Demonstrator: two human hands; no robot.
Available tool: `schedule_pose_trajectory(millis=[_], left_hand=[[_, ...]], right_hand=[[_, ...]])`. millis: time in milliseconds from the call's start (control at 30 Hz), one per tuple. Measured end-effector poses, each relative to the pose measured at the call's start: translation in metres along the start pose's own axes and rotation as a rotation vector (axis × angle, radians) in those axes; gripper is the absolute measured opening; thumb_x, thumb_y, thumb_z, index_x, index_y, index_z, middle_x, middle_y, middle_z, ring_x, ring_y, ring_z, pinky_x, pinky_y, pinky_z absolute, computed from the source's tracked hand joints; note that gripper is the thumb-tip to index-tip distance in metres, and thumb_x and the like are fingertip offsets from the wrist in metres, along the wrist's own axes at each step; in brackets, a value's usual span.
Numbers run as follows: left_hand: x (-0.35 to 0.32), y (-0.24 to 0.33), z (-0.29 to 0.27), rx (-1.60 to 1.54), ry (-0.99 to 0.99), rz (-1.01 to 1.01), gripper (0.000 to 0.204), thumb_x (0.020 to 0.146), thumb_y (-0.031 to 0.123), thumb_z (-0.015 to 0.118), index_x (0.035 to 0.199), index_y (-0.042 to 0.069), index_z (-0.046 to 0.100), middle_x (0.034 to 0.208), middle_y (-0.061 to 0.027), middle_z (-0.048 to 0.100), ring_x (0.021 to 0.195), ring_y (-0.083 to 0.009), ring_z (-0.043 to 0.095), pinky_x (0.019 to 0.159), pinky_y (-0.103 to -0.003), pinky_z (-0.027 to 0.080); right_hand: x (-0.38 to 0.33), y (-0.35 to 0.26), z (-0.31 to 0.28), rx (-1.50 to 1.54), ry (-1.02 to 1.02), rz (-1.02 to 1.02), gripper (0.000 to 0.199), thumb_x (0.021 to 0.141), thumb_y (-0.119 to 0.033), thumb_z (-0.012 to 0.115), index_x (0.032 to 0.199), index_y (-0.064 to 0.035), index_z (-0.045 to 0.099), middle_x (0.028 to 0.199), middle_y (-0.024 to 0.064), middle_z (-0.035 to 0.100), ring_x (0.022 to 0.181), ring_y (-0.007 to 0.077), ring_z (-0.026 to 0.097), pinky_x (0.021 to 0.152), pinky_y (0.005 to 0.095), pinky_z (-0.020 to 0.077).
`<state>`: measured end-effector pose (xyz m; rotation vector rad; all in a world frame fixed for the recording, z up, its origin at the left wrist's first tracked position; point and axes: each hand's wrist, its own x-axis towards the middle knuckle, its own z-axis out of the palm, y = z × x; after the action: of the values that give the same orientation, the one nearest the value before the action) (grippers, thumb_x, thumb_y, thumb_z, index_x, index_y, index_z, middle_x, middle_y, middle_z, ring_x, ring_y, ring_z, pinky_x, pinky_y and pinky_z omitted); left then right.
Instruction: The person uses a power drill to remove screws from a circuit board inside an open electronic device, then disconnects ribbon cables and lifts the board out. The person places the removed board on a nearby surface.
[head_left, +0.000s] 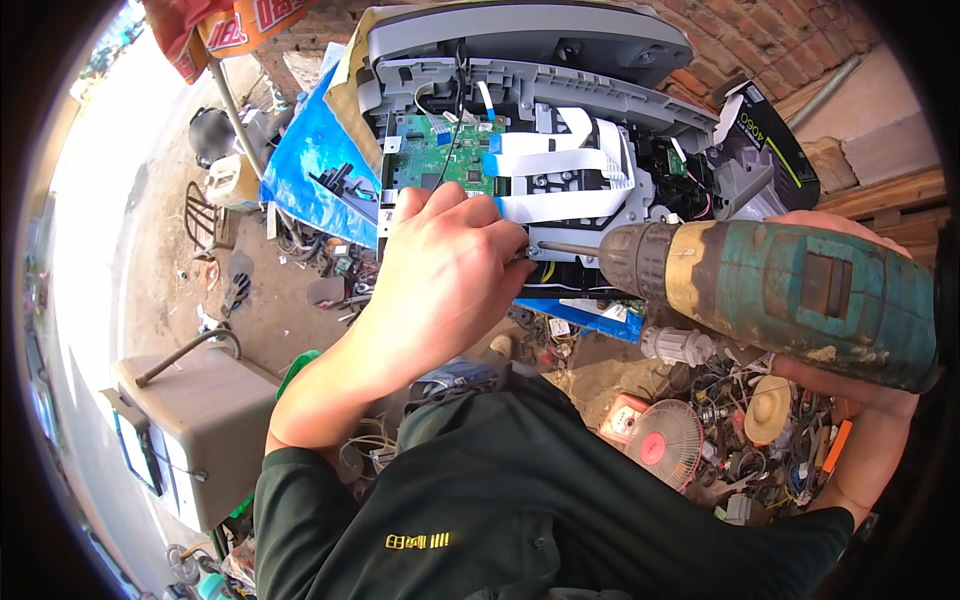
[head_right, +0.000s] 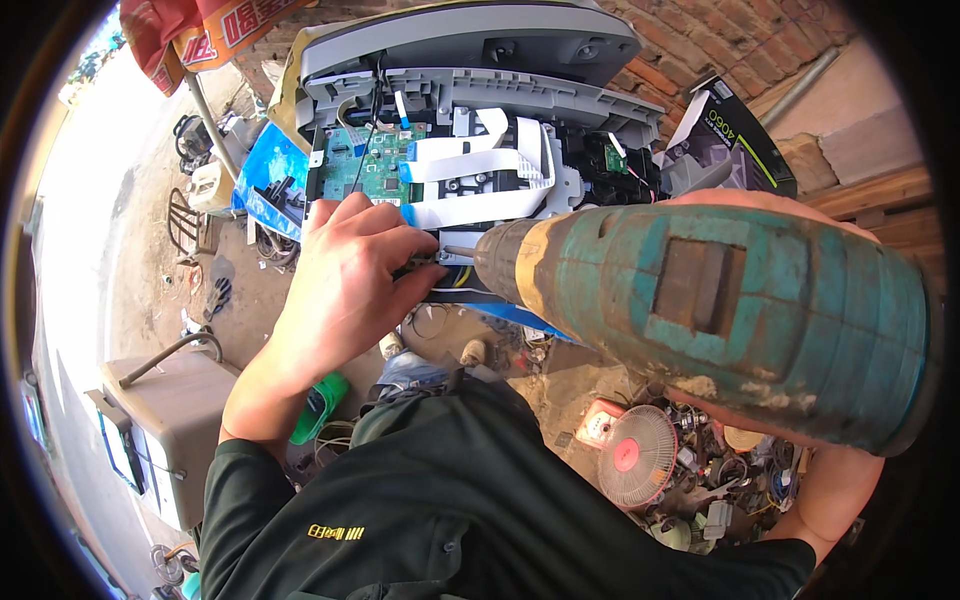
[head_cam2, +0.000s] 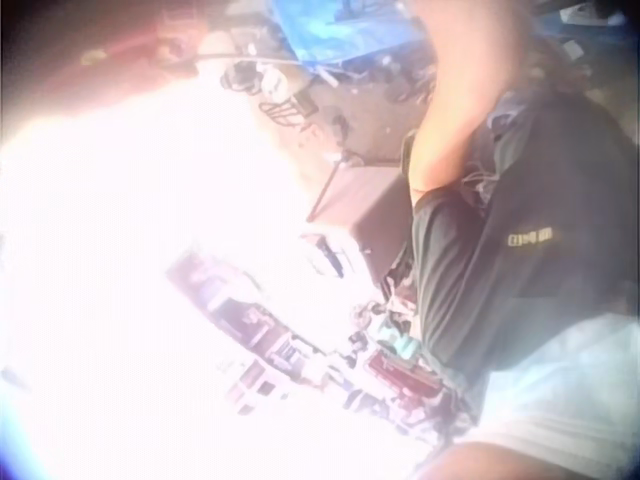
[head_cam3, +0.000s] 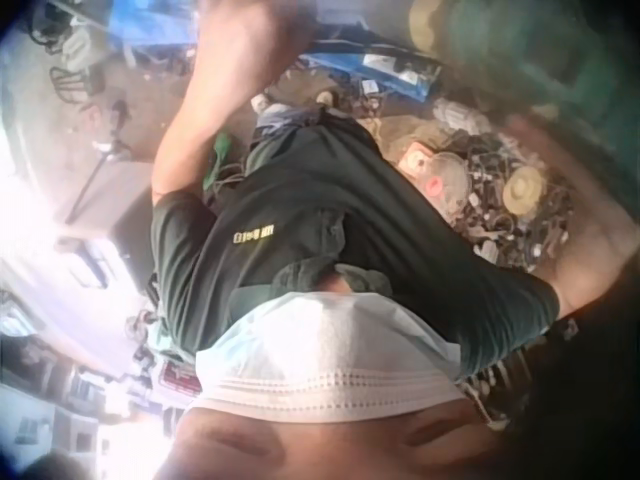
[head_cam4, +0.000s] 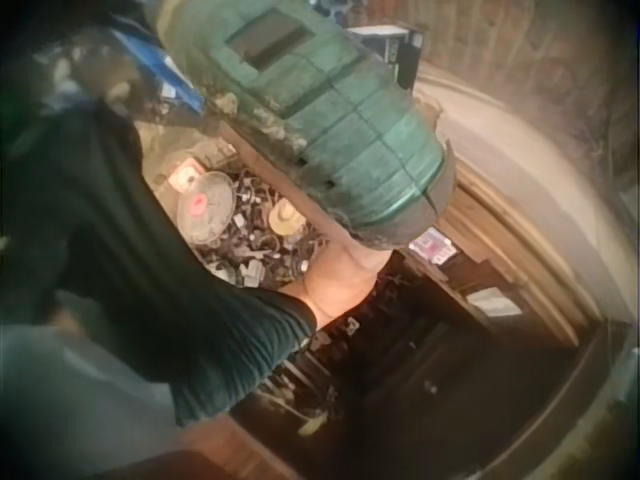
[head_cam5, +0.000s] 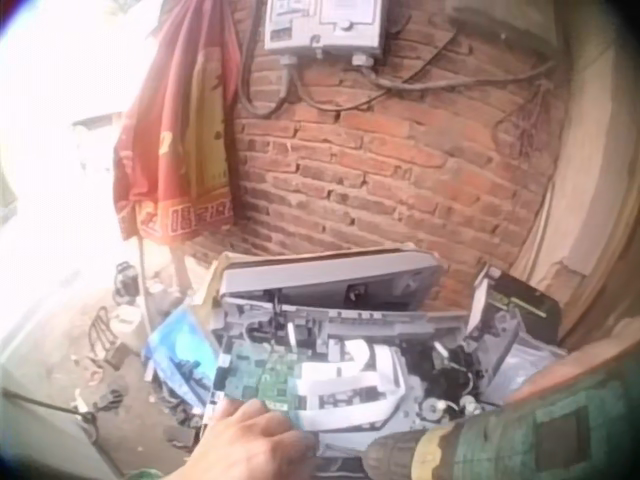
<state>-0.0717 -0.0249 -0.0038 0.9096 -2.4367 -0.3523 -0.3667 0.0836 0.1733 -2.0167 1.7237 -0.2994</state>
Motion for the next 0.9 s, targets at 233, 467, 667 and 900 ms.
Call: schedule_pose_trajectory(millis=[233, 467, 667, 900], left_hand=[[0.004, -0.008, -0.001, -0.003, -0.036, 0.063, 0.012, 0.076, 0.018, 0.083, 0.083, 0.012, 0.075, 0.078, -0.0005, 0.058, 0.083, -0.0219, 0.055, 0.079, -0.037, 0.039], [0.003, -0.014, 0.001, -0.003, -0.021, 0.103, 0.012, 0.075, 0.018, 0.083, 0.079, 0.012, 0.073, 0.077, -0.0007, 0.057, 0.082, -0.0223, 0.054, 0.079, -0.037, 0.04], [0.002, -0.016, 0.004, -0.053, 0.001, 0.115, 0.013, 0.075, 0.018, 0.083, 0.079, 0.011, 0.073, 0.076, -0.0011, 0.057, 0.082, -0.0225, 0.055, 0.079, -0.037, 0.039], [0.002, -0.017, 0.006, -0.086, 0.027, 0.121, 0.011, 0.076, 0.016, 0.082, 0.079, 0.01, 0.073, 0.077, -0.0016, 0.056, 0.082, -0.0228, 0.055, 0.079, -0.037, 0.039]], right_hand=[[0.002, -0.019, 0.004, -0.034, -0.005, 0.011, 0.087, 0.061, -0.017, 0.094, 0.138, -0.0001, 0.057, 0.126, 0.0118, 0.067, 0.116, 0.0201, 0.065, 0.102, 0.0375, 0.0528], [0.008, -0.032, 0.01, -0.071, -0.007, 0.002, 0.086, 0.061, -0.017, 0.094, 0.137, 0.0006, 0.058, 0.126, 0.0123, 0.067, 0.116, 0.0201, 0.065, 0.101, 0.0374, 0.0528], [0.005, -0.051, 0.007, -0.154, 0.005, 0.002, 0.085, 0.061, -0.018, 0.094, 0.136, 0.0011, 0.058, 0.126, 0.0128, 0.067, 0.116, 0.0202, 0.065, 0.101, 0.0373, 0.0528], [0.003, -0.056, 0.006, -0.056, -0.012, 0.117, 0.084, 0.063, -0.02, 0.094, 0.136, 0.0021, 0.059, 0.126, 0.0126, 0.067, 0.115, 0.0212, 0.065, 0.1, 0.0379, 0.0529]])
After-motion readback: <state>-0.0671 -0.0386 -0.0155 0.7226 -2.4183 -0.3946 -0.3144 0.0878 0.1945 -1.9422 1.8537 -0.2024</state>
